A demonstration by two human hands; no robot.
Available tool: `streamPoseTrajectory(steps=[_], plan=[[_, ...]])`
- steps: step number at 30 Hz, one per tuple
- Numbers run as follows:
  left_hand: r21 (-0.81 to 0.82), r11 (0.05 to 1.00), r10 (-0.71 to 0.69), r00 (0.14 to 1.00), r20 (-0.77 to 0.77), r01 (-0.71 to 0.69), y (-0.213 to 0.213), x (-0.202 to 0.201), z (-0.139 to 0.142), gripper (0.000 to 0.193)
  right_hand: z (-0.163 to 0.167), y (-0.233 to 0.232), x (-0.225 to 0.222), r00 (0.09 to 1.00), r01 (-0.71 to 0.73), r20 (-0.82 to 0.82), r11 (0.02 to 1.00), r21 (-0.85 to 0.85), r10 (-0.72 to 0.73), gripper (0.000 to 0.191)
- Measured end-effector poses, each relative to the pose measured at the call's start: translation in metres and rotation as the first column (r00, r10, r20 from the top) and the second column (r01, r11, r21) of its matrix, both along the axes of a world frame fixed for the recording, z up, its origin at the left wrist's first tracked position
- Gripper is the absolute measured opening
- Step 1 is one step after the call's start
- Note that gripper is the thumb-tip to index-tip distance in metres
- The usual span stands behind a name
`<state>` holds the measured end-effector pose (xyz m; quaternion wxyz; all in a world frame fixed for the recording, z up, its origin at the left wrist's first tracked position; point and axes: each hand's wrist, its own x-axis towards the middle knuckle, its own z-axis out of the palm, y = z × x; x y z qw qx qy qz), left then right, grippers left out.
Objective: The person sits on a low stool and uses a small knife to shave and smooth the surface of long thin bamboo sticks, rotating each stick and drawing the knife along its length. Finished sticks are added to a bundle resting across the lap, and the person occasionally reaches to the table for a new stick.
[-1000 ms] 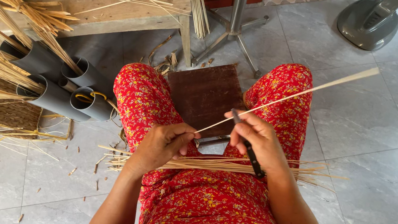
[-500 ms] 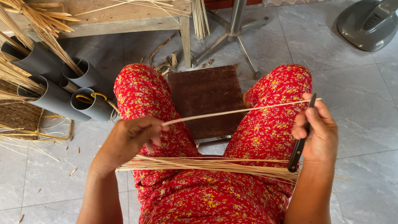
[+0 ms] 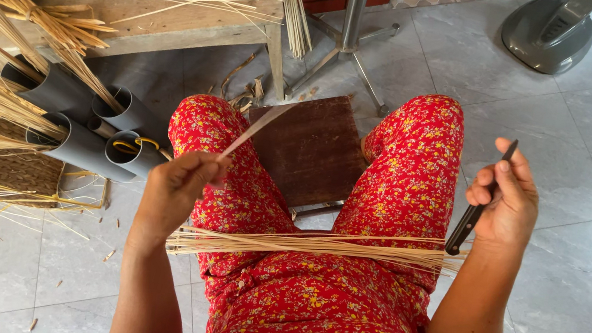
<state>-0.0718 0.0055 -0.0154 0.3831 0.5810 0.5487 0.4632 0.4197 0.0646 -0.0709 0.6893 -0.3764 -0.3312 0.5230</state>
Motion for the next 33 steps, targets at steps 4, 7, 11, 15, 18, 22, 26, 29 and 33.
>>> streamPoseTrajectory(steps=[4,7,11,15,18,22,26,29,33], plan=[[0.015,0.993,0.093,0.845,0.527,-0.119,0.011,0.002,-0.014,0.017,0.003,0.000,-0.027,0.992,-0.129,-0.015,0.991,-0.044,0.128,0.032],[0.064,0.974,0.082,0.600,0.796,-0.218,0.019,0.006,-0.016,0.015,0.009,-0.006,-0.056,0.961,-0.277,0.004,0.957,-0.084,0.278,0.033],[0.119,0.937,0.095,0.564,0.820,-0.330,0.025,0.021,-0.020,0.015,0.025,-0.027,-0.091,0.825,-0.541,0.148,0.838,-0.071,0.545,0.033],[0.048,0.963,0.100,0.517,0.850,-0.265,0.025,0.059,-0.031,0.014,0.040,-0.041,-0.128,0.533,-0.782,0.258,0.586,-0.215,0.806,0.038],[-0.051,0.975,0.173,0.590,0.789,-0.218,0.022,0.091,-0.040,0.014,0.045,-0.050,-0.155,0.534,-0.736,0.368,0.633,-0.241,0.761,0.049],[-0.138,0.990,0.119,0.523,0.844,-0.004,0.019,0.119,-0.050,0.014,0.048,-0.048,-0.168,0.660,-0.645,0.385,0.749,-0.148,0.645,0.053],[-0.148,0.983,0.072,0.524,0.849,0.105,0.016,0.132,-0.057,0.015,0.041,-0.046,-0.166,0.742,-0.548,0.357,0.820,-0.163,0.567,0.047],[-0.163,0.978,0.066,0.551,0.832,0.129,0.017,0.135,-0.057,0.015,0.033,-0.041,-0.162,0.775,-0.535,0.293,0.828,-0.165,0.560,0.045],[-0.241,0.921,-0.052,0.708,0.704,0.307,0.010,0.130,-0.041,0.022,0.028,-0.033,-0.148,0.835,-0.498,0.181,0.853,-0.154,0.520,0.043]])
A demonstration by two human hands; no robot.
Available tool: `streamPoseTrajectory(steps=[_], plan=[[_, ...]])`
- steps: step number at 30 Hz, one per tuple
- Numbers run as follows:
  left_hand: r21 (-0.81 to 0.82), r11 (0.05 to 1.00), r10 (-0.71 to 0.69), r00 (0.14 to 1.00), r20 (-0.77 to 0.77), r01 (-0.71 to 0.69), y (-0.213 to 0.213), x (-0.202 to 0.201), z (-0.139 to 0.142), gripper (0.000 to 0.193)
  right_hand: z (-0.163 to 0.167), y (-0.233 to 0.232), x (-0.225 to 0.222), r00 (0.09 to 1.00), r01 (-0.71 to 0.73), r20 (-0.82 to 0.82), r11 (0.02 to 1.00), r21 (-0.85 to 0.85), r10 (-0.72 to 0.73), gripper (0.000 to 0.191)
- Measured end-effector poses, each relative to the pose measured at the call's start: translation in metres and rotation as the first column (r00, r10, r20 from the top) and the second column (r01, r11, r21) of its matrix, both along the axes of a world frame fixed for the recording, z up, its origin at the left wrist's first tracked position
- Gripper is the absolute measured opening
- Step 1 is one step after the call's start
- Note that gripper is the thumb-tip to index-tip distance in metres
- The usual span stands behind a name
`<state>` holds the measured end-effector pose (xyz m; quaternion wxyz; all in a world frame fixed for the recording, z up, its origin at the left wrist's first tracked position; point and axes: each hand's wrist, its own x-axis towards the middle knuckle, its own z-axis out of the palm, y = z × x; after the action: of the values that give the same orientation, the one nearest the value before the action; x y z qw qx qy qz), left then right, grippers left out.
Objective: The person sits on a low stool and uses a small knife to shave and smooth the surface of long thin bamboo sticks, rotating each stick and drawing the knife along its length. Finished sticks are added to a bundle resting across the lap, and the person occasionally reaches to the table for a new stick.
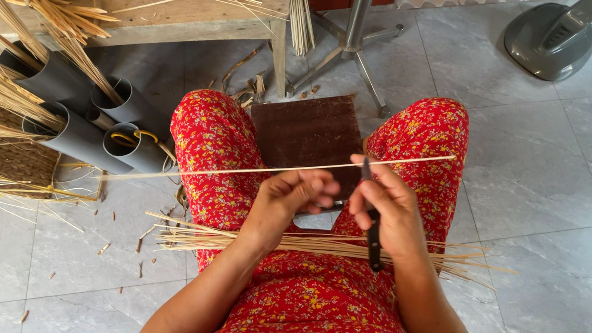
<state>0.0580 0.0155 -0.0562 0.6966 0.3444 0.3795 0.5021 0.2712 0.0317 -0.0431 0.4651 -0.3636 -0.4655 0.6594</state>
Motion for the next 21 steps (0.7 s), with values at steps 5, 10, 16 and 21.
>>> streamPoseTrajectory(steps=[5,10,16,21], plan=[[0.645,0.756,0.473,0.775,-0.418,-0.114,-0.020,-0.012,0.039,0.015,0.000,0.006,0.024,0.994,0.088,-0.070,0.996,0.020,-0.087,0.041],[0.841,0.522,0.818,0.197,-0.541,0.142,-0.005,-0.038,0.064,0.020,-0.001,0.011,0.042,0.982,0.124,-0.152,0.989,0.075,-0.112,0.040],[0.584,0.802,0.473,0.460,-0.751,0.127,-0.003,-0.041,0.051,0.011,0.002,0.012,0.056,0.963,0.240,-0.145,0.968,0.076,-0.227,0.038],[0.518,0.849,0.379,0.564,-0.734,0.104,-0.007,-0.033,0.041,0.010,0.006,0.012,0.048,0.974,0.221,-0.095,0.963,0.152,-0.208,0.039]])
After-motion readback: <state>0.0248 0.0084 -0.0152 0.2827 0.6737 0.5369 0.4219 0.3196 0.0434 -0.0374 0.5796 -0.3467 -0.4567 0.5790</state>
